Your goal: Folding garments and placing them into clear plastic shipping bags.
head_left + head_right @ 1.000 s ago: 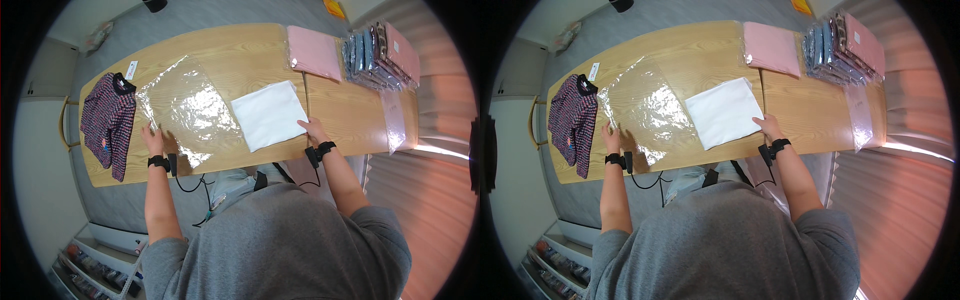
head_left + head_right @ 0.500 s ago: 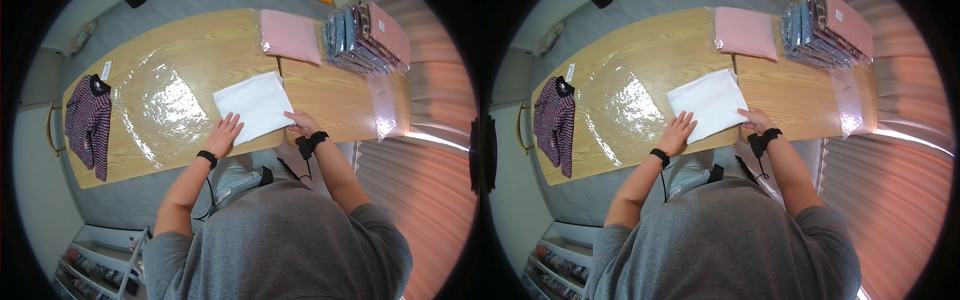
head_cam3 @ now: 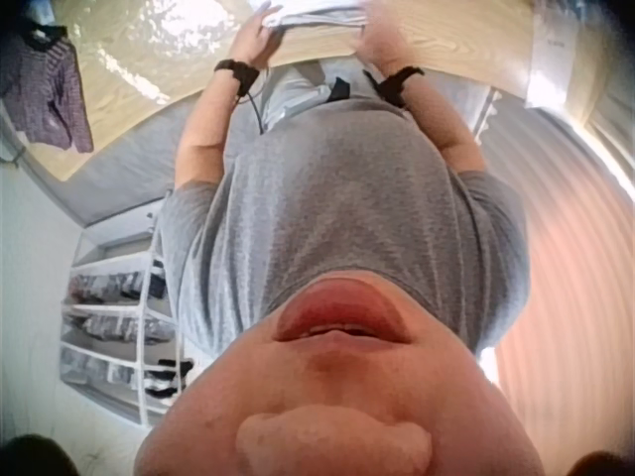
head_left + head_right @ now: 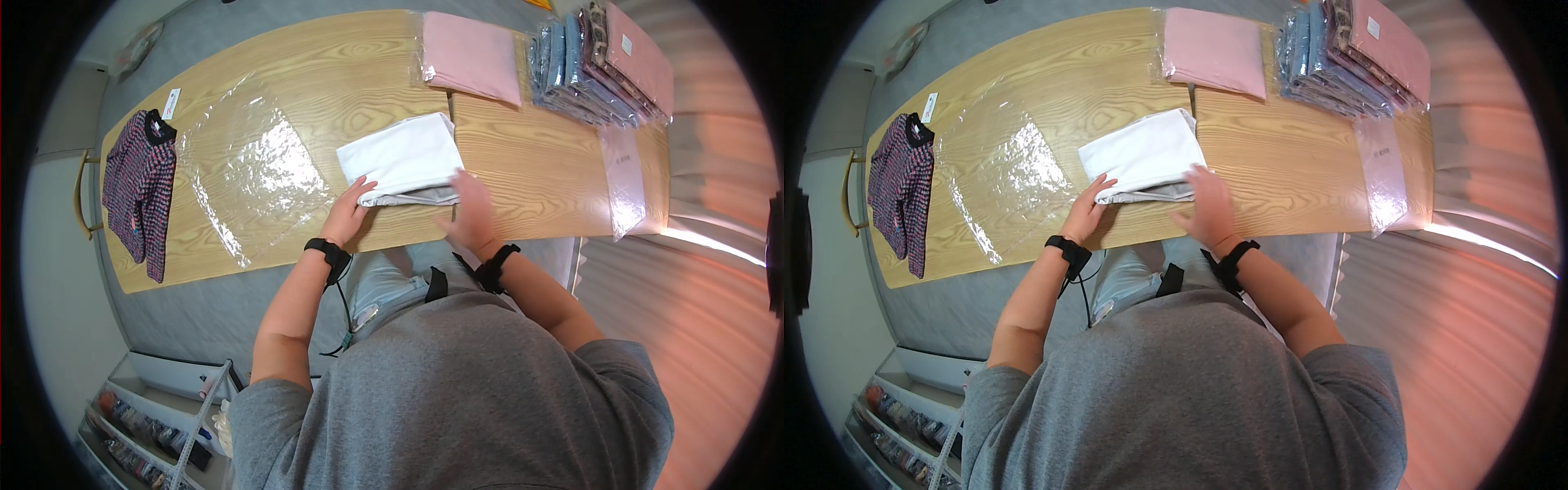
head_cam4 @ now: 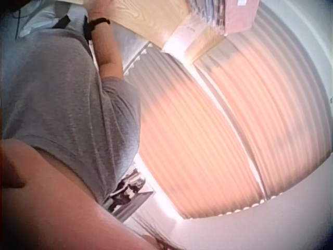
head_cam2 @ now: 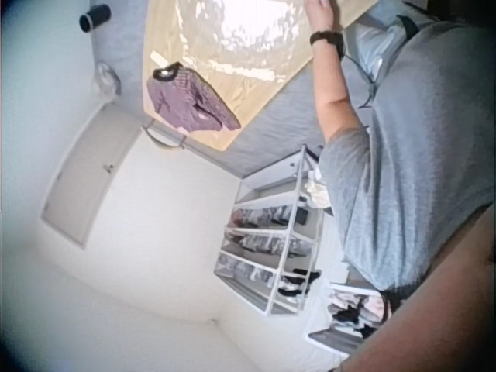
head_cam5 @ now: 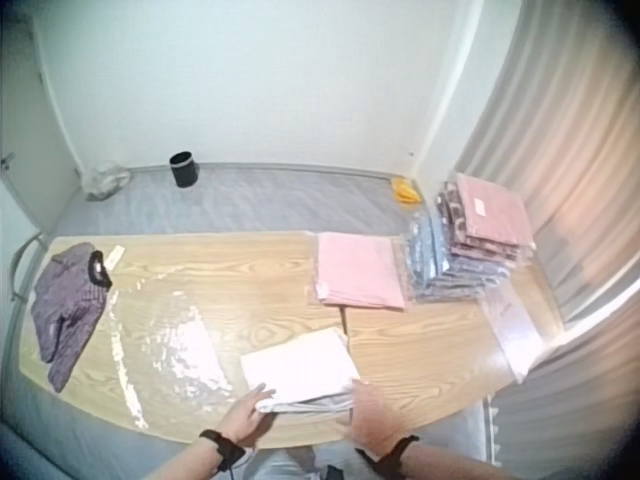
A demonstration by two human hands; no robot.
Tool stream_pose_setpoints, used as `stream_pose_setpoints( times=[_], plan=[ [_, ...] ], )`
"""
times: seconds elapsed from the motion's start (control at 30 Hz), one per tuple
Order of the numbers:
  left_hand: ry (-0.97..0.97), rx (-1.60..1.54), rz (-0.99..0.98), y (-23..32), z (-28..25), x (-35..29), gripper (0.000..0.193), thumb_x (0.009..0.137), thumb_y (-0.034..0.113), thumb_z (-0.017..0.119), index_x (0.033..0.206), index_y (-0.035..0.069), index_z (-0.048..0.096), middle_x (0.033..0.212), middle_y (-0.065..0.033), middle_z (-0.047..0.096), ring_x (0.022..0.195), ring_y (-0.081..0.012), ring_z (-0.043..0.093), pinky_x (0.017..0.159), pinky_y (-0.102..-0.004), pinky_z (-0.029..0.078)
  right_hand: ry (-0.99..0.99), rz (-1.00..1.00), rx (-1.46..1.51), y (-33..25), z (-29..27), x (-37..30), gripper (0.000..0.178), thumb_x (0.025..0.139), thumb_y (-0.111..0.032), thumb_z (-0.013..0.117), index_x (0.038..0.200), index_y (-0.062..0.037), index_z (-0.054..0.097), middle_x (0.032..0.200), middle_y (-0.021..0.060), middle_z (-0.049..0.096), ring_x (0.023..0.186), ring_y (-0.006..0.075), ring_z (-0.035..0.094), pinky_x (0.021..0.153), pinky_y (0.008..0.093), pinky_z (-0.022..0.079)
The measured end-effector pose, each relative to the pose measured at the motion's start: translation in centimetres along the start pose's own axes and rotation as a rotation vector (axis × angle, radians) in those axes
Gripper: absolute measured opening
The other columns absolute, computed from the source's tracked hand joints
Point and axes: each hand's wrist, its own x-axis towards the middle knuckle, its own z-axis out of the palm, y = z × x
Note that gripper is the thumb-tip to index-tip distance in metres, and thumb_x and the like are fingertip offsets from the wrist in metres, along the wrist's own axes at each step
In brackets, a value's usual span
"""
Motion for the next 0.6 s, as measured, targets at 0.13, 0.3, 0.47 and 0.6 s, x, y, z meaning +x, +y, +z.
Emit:
stream_pose_setpoints(
  times=[0.13, 0.3, 0.47, 0.6],
  plan=[
    [-0.015, -0.023, 0.006, 0.5, -0.2, 0.7, 0.048, 0.08, -0.003, 0.053, 0.125, 0.014, 0.055, 0.14, -0.0174, 0.042, 0.127, -0.0335, 0.042, 0.104, -0.0362, 0.037, -0.079, -0.387, -0.286, -0.9, 2.1, 0.9, 0.068, 0.072, -0.017, 0.069, 0.135, -0.015, 0.042, 0.136, 0.0129, 0.041, 0.128, 0.0299, 0.038, 0.104, 0.0537, 0.025],
    [0.003, -0.086, 0.003, 0.3, -0.1, 0.5, 0.046, 0.078, -0.002, 0.053, 0.121, 0.013, 0.058, 0.137, -0.0158, 0.046, 0.124, -0.0322, 0.046, 0.101, -0.0354, 0.038, -0.151, -0.488, -0.211, 0.1, 3.6, 3.9, 0.036, 0.076, -0.007, 0.058, 0.112, -0.0125, 0.057, 0.116, 0.0096, 0.055, 0.113, 0.0253, 0.05, 0.101, 0.0501, 0.033],
    [0.268, -0.152, -0.023, -1.0, -1.0, 0.4, 0.039, 0.076, -0.003, 0.05, 0.113, 0.005, 0.058, 0.123, -0.0169, 0.053, 0.111, -0.0309, 0.051, 0.092, -0.0358, 0.042, -0.23, -0.674, 0.035, 0.8, 3.4, 6.6, 0.019, 0.077, -0.009, 0.059, 0.096, -0.009, 0.061, 0.087, 0.0072, 0.066, 0.087, 0.0281, 0.061, 0.089, 0.0403, 0.046],
    [0.516, -0.403, -0.381, 0.2, -0.4, 2.1, 0.037, 0.085, 0.01, 0.056, 0.117, -0.007, 0.05, 0.117, -0.0187, 0.055, 0.104, -0.0256, 0.054, 0.084, -0.0325, 0.046, -0.532, -0.565, -0.05, -1.2, 1.9, 9.7, 0.018, 0.078, -0.01, 0.06, 0.096, -0.0097, 0.062, 0.09, 0.0101, 0.066, 0.087, 0.0305, 0.061, 0.082, 0.0389, 0.048]
  ],
)
